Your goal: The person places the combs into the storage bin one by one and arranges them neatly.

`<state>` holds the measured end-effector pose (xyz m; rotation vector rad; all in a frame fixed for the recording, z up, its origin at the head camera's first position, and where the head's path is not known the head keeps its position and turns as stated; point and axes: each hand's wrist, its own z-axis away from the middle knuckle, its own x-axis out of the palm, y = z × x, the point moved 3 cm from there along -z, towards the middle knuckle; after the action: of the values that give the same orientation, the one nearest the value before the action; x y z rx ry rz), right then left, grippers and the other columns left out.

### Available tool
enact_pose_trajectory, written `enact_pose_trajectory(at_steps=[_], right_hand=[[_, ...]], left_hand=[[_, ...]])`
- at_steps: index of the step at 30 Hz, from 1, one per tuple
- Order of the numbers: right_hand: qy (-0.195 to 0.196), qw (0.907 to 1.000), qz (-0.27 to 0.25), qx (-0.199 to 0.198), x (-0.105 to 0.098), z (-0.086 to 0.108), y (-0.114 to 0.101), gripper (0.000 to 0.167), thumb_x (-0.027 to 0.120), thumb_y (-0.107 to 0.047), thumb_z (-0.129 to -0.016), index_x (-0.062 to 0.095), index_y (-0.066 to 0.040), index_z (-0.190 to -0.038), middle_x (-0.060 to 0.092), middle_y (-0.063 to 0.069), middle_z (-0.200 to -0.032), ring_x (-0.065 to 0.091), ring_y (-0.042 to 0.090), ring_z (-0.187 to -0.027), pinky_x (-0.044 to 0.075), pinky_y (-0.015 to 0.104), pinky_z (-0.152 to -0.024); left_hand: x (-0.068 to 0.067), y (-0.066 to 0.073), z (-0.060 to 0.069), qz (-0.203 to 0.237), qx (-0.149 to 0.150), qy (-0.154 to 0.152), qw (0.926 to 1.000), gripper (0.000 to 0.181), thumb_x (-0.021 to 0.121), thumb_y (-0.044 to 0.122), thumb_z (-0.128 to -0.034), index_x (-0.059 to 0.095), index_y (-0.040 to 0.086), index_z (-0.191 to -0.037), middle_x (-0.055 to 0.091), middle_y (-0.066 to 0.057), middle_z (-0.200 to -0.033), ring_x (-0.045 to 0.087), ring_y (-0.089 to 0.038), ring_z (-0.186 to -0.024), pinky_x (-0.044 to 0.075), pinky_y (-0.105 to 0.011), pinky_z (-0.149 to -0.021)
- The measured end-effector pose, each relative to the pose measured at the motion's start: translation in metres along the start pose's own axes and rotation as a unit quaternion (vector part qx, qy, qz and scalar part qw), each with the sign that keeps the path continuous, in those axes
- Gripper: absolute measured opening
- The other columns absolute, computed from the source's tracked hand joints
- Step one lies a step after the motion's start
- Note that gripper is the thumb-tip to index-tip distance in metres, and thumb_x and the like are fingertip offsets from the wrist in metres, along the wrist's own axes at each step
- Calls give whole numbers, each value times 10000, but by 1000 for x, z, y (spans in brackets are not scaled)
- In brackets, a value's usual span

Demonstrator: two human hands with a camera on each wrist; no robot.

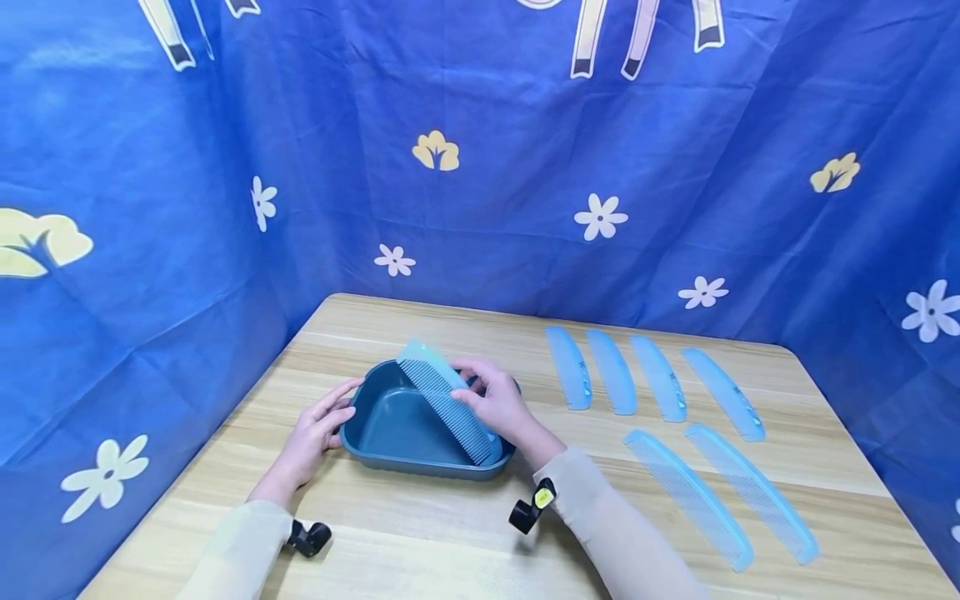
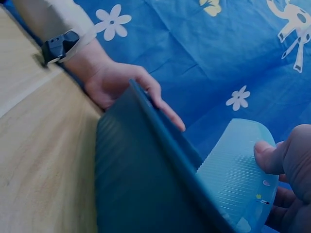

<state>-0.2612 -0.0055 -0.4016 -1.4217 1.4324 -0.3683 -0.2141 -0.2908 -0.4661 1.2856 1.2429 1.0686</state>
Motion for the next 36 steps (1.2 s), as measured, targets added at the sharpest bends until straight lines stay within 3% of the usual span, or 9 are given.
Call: enact_pose_trajectory(at_steps=[7, 19, 24, 31, 36], right_hand=[[-645, 9973, 309, 145, 12, 2, 4, 373, 669, -126, -858, 594, -139, -1223, 571, 2, -986, 547, 105, -774, 484, 225, -649], [-1599, 9848, 680, -65, 27, 4, 6, 326, 652, -139, -870, 623, -159, -1194, 555, -24, -996, 530, 83, -802, 466, 208, -695], [-1940, 9760, 991, 54, 34, 3, 9, 290, 632, -160, -882, 643, -198, -1170, 543, -65, -985, 520, 49, -789, 456, 189, -681], [-2304, 9569, 1750, -261, 38, 4, 5, 279, 606, -154, -902, 639, -181, -1178, 596, -83, -1019, 540, 28, -876, 451, 166, -749], [-2379, 9534, 1850, -152, 38, 5, 6, 264, 602, -155, -910, 643, -177, -1169, 616, -81, -1010, 536, 18, -849, 447, 162, -718]], left_hand=[[1, 1, 0, -39, -76, 32, 10000, 507, 489, 205, -970, 338, 77, -1436, 355, -218, -1276, 574, -148, -941, 546, -318, -657], [-2, -2, 0, 48, -76, 29, 10000, 496, 496, 203, -967, 360, 103, -1433, 361, -178, -1283, 592, -121, -922, 543, -298, -648], [-1, -3, -1, 166, -38, -47, 9998, 493, 490, 188, -969, 355, 98, -1435, 388, -169, -1238, 609, -133, -897, 545, -309, -656], [-2, -2, -1, 144, -69, -14, 9999, 497, 497, 195, -967, 357, 109, -1436, 385, -164, -1240, 610, -132, -876, 542, -290, -641], [0, 0, -1, 92, -86, -24, 9999, 501, 497, 203, -967, 353, 110, -1438, 359, -194, -1248, 611, -143, -876, 542, -293, -643]])
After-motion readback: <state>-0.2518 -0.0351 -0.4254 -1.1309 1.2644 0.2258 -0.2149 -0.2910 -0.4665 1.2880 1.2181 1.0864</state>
